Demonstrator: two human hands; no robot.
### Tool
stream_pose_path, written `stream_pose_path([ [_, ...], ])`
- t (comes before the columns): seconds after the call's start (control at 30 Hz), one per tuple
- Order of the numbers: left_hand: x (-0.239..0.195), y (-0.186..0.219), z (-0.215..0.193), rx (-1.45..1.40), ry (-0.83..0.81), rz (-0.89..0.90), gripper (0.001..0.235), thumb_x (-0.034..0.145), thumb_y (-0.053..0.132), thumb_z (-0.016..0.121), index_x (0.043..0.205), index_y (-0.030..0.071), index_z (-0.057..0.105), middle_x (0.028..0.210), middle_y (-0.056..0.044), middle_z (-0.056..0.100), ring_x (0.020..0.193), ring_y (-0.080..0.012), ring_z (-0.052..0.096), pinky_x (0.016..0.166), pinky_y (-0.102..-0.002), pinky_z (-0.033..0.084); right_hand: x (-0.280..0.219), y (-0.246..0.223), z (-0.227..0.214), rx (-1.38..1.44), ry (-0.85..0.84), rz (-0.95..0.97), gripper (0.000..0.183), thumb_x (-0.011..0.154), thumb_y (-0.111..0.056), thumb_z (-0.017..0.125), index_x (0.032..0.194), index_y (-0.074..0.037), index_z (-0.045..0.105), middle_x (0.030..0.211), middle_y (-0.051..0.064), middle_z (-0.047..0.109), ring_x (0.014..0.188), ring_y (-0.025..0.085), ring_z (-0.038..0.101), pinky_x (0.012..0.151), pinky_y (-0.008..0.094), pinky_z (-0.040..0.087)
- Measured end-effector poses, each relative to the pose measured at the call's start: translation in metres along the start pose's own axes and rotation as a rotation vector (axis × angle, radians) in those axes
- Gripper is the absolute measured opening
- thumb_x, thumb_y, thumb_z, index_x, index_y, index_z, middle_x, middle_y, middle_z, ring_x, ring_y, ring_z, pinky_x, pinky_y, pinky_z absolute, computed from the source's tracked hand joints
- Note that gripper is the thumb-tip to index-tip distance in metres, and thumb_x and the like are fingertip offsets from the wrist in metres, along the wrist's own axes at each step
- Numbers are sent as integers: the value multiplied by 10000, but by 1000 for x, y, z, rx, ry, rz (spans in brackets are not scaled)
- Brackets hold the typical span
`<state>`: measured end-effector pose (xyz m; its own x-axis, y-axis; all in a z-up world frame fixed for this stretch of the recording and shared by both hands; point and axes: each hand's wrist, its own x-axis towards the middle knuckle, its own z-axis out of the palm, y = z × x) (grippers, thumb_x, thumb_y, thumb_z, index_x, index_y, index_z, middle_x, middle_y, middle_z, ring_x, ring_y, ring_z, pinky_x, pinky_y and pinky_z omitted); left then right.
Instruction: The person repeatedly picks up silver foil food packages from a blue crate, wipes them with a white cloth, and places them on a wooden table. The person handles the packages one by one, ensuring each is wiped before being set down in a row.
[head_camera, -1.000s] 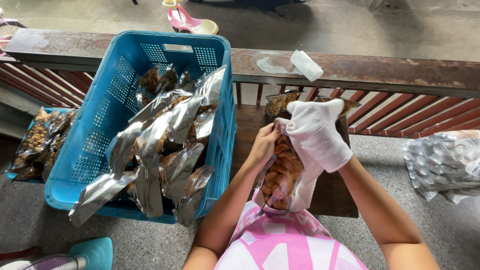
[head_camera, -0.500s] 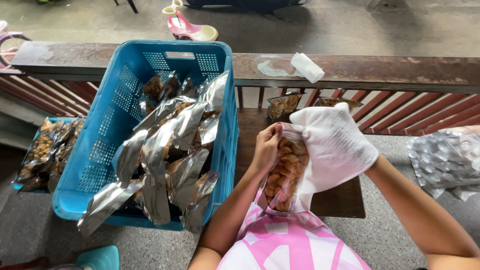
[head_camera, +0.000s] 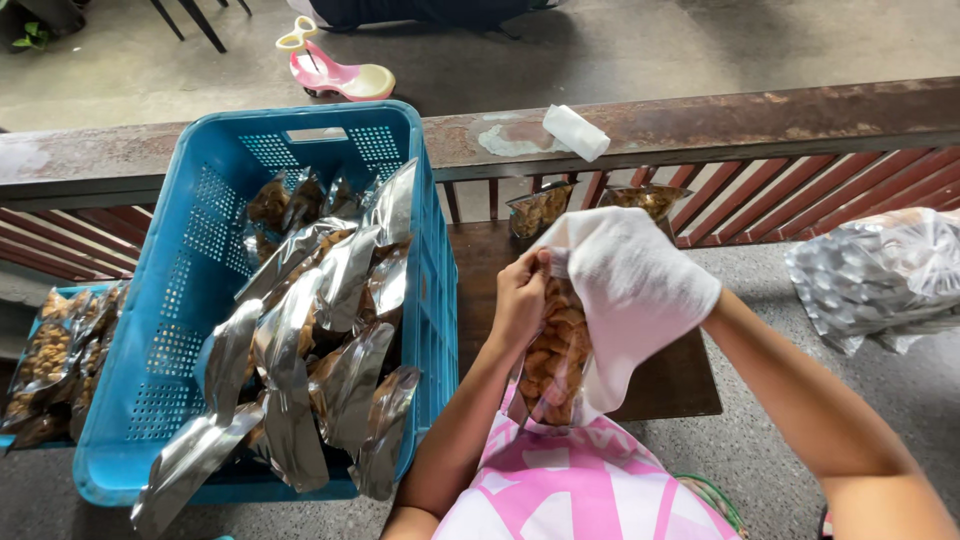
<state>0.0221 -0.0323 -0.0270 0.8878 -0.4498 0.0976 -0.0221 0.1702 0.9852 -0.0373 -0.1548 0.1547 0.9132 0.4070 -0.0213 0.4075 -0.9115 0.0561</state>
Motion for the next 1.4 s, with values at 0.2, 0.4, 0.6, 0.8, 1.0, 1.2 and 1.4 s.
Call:
stream_pose_path([
  [0.2,-1,-10,4,55,25,126,239,1080,157,557,1034,-58,651,813,-84,615,782,-110,507,690,-279,451,-23,-1,-14,-70,-68,57,324,454,-354,798,620,-113,660,676,18,598,639,194,598,589,396,435],
  [0.4,-6,7,-7,591,-62,17,258,1097,271,499,1073,47,625,846,-261,671,807,-471,608,678,-474,460,-21,1,-10,-38,12,18,365,398,-380,808,604,-114,666,685,29,608,647,204,605,606,408,439],
  [0.6,-9,17,-6,393,-261,-33,279,983,77,447,1210,59,606,867,-212,700,776,-329,661,758,-413,527,-5,0,-6,-1,-62,-21,352,461,-329,768,741,-134,684,713,72,655,647,234,641,643,323,476],
  [0.8,-7,9,-3,199,-236,-161,301,958,-30,441,1157,23,661,815,-158,654,734,-169,561,712,-342,515,4,-4,4,-152,-78,-198,326,491,-426,755,598,-159,602,668,48,633,635,242,611,714,424,370],
  [1.0,-13,6,-6,264,-172,-60,256,965,-9,455,1131,16,648,857,-170,721,743,-185,645,709,-332,539,-15,8,10,-23,-178,-83,368,557,-419,739,728,-152,554,781,53,605,732,233,593,772,417,373],
  [1.2,-10,16,-5,293,-197,8,347,888,-49,435,1159,21,640,883,-198,732,766,-227,697,760,-359,558,-27,16,6,36,-207,31,417,622,-413,722,858,-145,505,895,59,577,828,224,574,830,409,377],
  [1.4,-14,16,6,364,-144,-35,272,952,5,498,1178,63,638,840,-205,721,719,-254,712,713,-389,545,-1,7,23,68,-78,-62,473,688,-406,705,988,-138,457,1008,64,548,924,215,555,888,402,381],
])
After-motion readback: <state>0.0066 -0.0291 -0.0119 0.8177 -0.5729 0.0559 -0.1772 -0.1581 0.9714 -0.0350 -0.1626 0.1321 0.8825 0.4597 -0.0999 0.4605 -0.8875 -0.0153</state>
